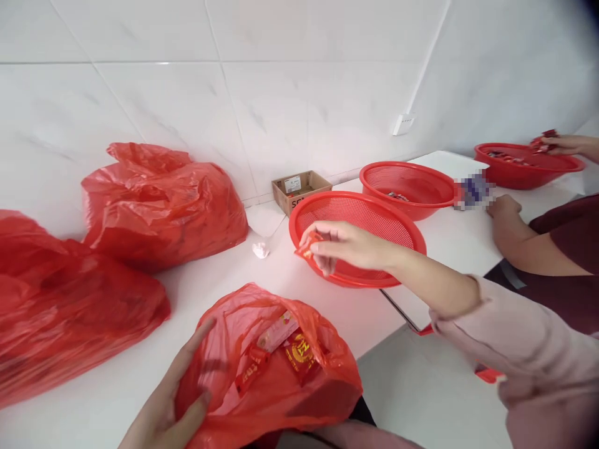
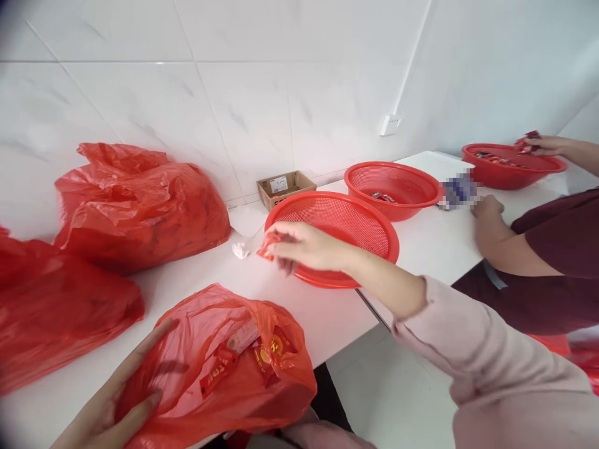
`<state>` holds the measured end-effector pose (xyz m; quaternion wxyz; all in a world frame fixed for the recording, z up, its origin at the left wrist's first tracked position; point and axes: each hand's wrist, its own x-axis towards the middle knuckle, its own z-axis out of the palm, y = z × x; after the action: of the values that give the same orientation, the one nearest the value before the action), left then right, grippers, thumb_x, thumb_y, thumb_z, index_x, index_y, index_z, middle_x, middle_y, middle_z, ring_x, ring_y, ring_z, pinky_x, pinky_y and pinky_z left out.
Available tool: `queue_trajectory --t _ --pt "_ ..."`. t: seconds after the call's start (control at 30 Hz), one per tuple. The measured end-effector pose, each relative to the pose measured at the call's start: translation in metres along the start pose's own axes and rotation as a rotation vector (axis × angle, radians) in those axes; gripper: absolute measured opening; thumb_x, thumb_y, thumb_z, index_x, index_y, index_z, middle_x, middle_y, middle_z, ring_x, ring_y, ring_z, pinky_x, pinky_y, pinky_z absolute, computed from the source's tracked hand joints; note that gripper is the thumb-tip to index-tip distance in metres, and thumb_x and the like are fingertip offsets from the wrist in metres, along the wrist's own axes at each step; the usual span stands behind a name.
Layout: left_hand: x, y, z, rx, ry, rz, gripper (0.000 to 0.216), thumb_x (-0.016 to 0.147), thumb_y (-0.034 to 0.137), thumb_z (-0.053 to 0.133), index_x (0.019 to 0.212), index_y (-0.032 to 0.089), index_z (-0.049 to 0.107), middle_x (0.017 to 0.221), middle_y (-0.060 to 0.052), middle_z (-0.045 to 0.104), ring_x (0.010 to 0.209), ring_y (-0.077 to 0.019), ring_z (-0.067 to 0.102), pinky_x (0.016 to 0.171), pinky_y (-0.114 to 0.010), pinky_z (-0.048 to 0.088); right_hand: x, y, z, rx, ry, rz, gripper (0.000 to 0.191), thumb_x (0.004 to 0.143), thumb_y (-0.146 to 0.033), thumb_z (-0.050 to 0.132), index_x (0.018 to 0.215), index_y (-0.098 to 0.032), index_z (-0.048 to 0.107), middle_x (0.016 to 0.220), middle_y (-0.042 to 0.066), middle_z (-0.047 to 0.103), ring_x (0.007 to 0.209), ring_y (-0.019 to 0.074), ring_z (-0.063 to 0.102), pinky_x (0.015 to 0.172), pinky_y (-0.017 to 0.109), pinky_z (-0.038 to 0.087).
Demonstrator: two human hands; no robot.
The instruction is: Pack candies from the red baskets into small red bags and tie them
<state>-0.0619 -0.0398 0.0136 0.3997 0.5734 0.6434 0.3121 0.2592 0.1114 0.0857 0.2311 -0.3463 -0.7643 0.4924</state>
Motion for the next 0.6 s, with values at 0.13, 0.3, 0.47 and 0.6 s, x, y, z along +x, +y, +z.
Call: queue_trajectory --t 0.13,0.3,0.47,0.6 --pt "-0.007 0.014 0.003 0.064 -0.025 0.055 0.067 0.087 0.041 0.053 0.149 0.039 0.029 0.158 0.001 0.03 0.148 -0.0269 0.018 0.119 -0.051 0.013 -0.012 -0.031 0.08 -0.338 -0.127 -0.175 0.017 0.094 -0.029 0.048 0.103 -0.021 0.06 0.079 0.0 0.065 0.064 0.0113 0.057 0.061 0.024 0.043" --pt "-0.02 0.012 0.0 0.277 0.031 0.172 0.061 0.087 0.031 0.051 0.145 0.042 0.037 0.16 0.002 0.02 0.14 -0.0301 0.035 0.107 -0.044 0.042 0.001 -0.014 0.123 -0.891 -0.144 -0.306 0.033 0.095 -0.025 0.047 0.125 -0.021 0.06 0.089 0.008 0.069 0.079 0.0207 0.061 0.064 0.03 0.042" --pt "-0.04 -0.006 -0.026 0.601 -0.03 0.323 0.044 0.075 0.045 0.069 0.119 0.04 0.067 0.162 0.004 0.016 0.122 -0.0361 0.055 0.086 -0.038 0.058 -0.02 -0.015 0.085 -0.957 -0.361 -0.342 0.033 0.085 -0.05 0.063 0.094 -0.02 0.074 0.098 0.01 0.069 0.102 0.029 0.057 0.093 0.047 0.039" --pt "-0.04 -0.017 -0.057 0.866 -0.119 0.383 0.049 0.065 0.047 0.077 0.113 0.042 0.07 0.155 0.002 0.035 0.119 -0.0395 0.057 0.087 -0.046 0.057 -0.051 -0.012 0.057 -1.083 -0.302 -0.28 0.034 0.079 -0.05 0.07 0.092 -0.019 0.075 0.122 0.014 0.062 0.119 0.0347 0.049 0.102 0.052 0.033"
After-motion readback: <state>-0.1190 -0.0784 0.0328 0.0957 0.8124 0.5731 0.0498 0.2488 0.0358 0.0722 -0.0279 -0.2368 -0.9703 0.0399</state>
